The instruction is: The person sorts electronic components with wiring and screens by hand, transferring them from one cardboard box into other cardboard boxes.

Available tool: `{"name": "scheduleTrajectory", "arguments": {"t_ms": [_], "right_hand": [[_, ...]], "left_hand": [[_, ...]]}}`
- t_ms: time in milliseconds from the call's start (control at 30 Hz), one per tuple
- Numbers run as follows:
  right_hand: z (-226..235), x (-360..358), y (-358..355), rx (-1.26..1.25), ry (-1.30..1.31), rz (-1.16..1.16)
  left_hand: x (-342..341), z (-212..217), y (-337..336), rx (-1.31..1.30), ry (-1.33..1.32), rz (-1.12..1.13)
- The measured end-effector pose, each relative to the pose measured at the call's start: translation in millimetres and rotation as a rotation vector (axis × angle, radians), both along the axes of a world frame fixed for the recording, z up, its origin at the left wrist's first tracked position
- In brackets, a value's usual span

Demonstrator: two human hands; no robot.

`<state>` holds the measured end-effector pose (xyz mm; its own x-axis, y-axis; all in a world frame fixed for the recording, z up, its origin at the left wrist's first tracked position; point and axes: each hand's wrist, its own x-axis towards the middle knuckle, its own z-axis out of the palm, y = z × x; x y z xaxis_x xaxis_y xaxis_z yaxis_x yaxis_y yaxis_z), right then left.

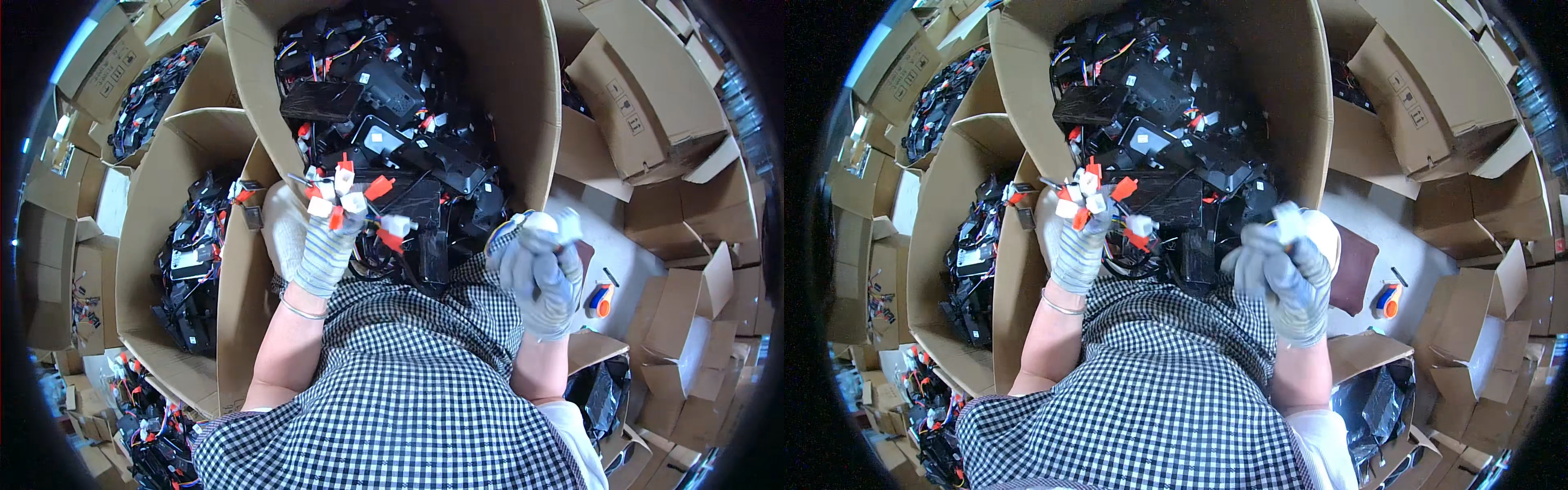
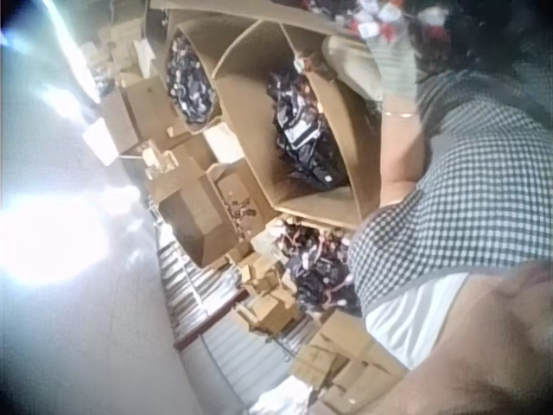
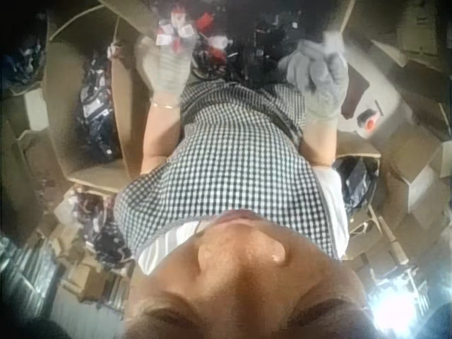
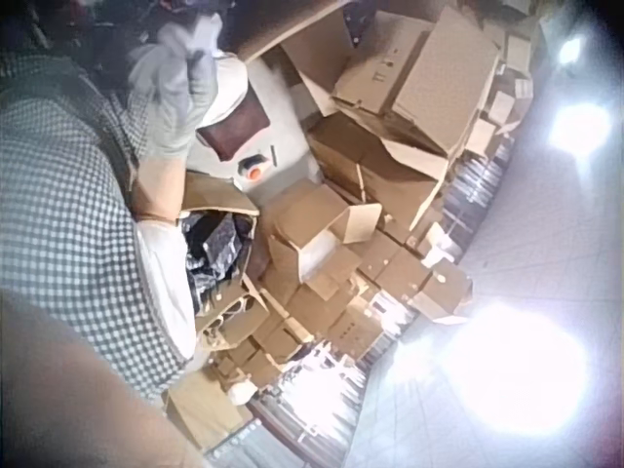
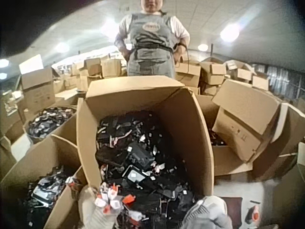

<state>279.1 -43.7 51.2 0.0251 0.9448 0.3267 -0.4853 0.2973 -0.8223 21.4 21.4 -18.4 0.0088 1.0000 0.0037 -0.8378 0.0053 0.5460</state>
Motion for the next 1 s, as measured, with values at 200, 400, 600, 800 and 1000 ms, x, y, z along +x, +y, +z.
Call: {"name": "scheduleTrajectory", "arguments": {"t_ms": [200, 400, 600, 800, 1000], "right_hand": [[21, -19, 8, -0.243, -0.435, 0.089], [10, -54, 26, -0.558, -0.04, 0.438], [-20, -70, 33, -0.739, 0.218, 0.488], [-44, -65, 33, -0.854, 0.409, 0.636], [-74, -66, 23, -0.987, 0.426, 0.609]], "left_hand": [[14, 34, -9, 0.251, 0.98, 0.172], [14, 22, -13, 0.06, 0.679, 0.188], [17, 15, -25, 0.128, 0.916, 0.267], [-12, 5, -11, 0.963, 1.792, 0.583], [2, 22, -17, 0.741, 1.763, 0.139]]}}
